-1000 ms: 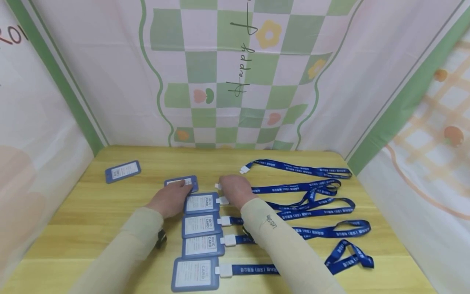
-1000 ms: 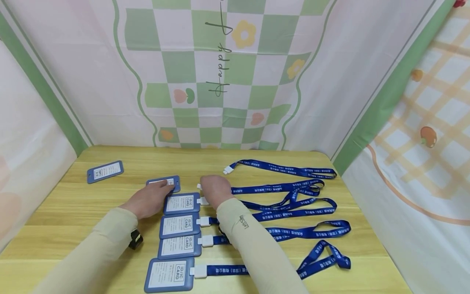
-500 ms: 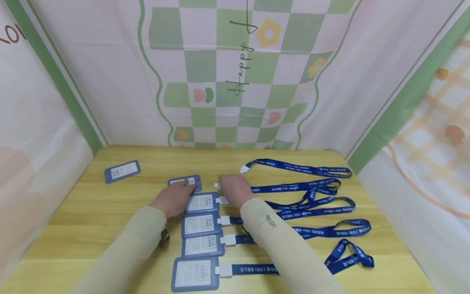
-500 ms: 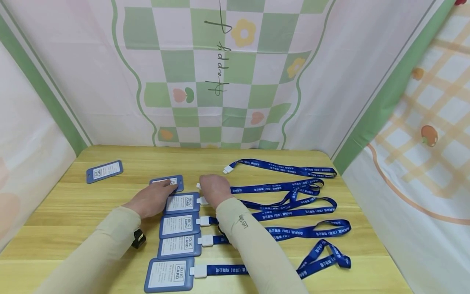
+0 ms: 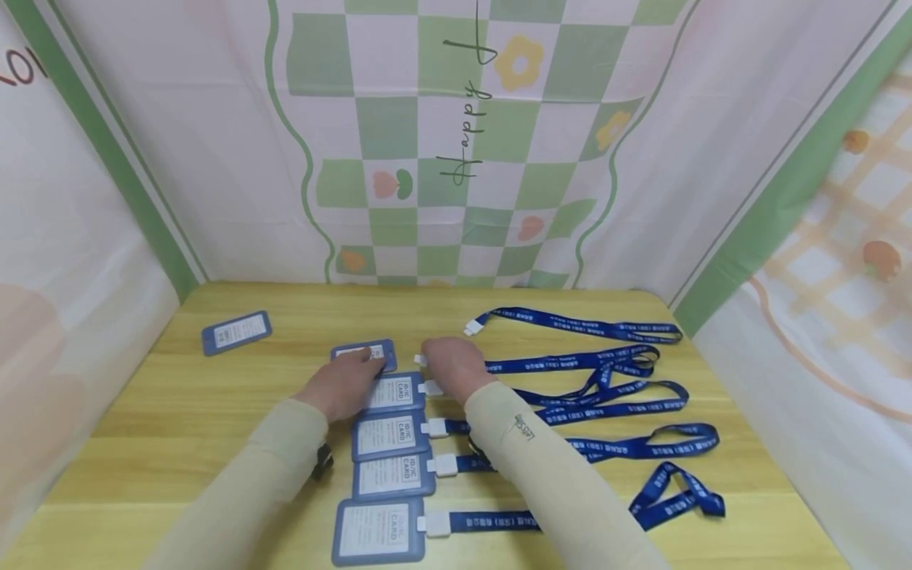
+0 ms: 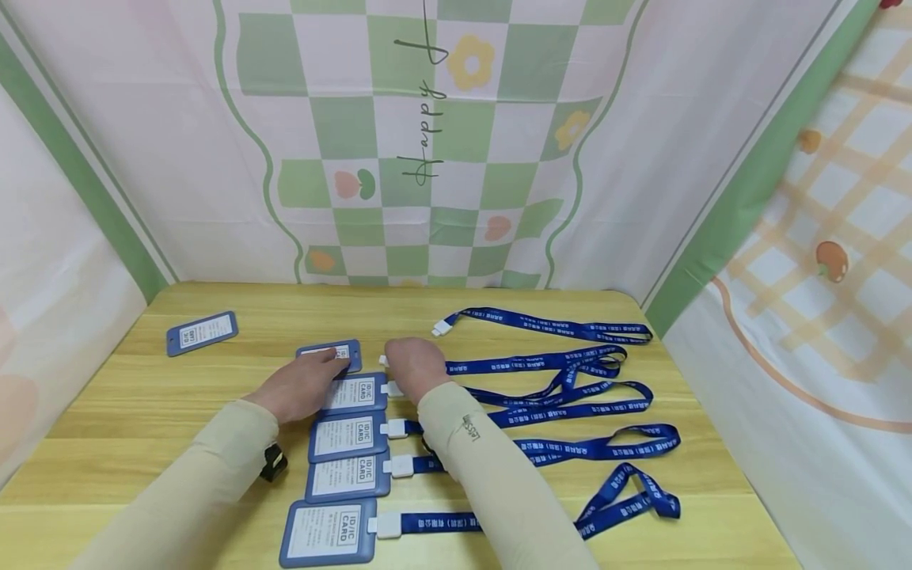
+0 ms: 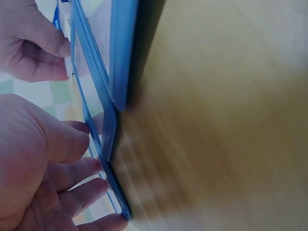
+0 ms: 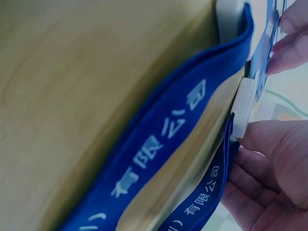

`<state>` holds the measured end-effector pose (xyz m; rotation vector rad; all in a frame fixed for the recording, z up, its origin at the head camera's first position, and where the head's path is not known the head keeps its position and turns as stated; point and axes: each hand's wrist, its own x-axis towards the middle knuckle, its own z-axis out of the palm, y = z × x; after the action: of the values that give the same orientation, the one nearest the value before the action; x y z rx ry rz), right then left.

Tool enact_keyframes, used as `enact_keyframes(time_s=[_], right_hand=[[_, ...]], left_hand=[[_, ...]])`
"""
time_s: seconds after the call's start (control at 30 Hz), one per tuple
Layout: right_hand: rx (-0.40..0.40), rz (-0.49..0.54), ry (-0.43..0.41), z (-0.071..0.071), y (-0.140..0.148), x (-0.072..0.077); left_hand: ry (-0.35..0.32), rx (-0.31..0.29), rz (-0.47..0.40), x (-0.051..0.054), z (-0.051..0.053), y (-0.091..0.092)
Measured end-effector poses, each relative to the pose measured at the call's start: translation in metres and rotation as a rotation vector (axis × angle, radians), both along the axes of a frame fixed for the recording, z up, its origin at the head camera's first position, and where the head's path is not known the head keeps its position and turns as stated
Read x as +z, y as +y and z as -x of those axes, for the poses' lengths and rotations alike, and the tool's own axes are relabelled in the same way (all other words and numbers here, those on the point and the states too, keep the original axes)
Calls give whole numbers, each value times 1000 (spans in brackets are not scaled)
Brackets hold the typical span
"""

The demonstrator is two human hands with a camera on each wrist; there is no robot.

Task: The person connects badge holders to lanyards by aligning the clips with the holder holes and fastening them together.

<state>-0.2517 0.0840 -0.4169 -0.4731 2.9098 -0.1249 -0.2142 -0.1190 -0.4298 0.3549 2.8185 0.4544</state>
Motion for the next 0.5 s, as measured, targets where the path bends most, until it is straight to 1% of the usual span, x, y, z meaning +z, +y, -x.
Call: enact_keyframes(time_s=[0.3, 0.5], right_hand=[[43, -27, 9, 3, -4, -3], [56, -34, 25, 3, -4, -5]], left_hand=[[-1, -20, -4, 4, -1, 2], [-4, -25, -6, 3, -1, 4]])
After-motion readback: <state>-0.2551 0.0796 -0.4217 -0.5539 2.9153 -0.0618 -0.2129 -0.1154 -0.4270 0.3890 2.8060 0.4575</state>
